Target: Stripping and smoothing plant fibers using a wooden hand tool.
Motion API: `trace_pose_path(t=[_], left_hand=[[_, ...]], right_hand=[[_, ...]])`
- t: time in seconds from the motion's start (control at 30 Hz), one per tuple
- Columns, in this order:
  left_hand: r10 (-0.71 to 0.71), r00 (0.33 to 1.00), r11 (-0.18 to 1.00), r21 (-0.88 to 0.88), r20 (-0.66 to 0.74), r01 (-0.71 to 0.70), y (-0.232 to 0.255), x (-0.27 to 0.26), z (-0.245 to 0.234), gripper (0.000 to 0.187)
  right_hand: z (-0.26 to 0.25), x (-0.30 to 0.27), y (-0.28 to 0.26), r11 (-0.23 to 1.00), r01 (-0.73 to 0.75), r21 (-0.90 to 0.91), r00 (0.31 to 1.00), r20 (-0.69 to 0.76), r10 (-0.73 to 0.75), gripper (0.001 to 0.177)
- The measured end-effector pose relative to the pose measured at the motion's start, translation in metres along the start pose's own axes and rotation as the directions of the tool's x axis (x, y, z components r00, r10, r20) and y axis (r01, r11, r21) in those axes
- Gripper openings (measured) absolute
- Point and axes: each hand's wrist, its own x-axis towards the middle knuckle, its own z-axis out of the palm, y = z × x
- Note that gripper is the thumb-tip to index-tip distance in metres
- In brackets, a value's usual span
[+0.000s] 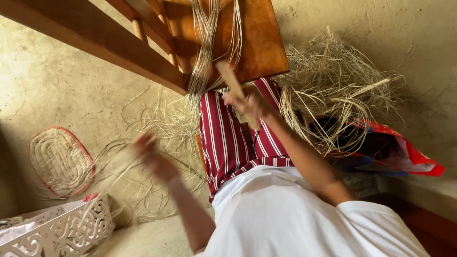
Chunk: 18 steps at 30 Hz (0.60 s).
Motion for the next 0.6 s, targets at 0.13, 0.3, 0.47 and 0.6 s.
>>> trace_pose_path(t=[0.13,0.3,0.47,0.6], left_hand=[[0.400,0.631,0.606,-0.709,0.664,0.361,0.097,-0.102,0.084,0.048],[0.280,0.398,0.593,-0.484,0.873,0.643,0.054,-0.114,0.123,0.055],[0.353,0.519,0.546,-0.622,0.779,0.562,0.053,-0.074,0.085,0.037],[0.387,0.447,0.460,-0.590,0.806,0.664,0.034,-0.094,0.084,0.041]], right_hand=[[0.127,0.041,0.030,0.316,-0.337,-0.887,0.852,-0.431,-0.298,0.028],[0.109,0.023,0.013,0.172,-0.393,-0.904,0.821,-0.428,-0.377,0.012],[0.100,0.020,0.023,0.209,-0.364,-0.908,0.914,-0.391,-0.109,0.020],[0.076,0.032,0.057,0.187,-0.343,-0.921,0.932,-0.358,-0.053,0.010]])
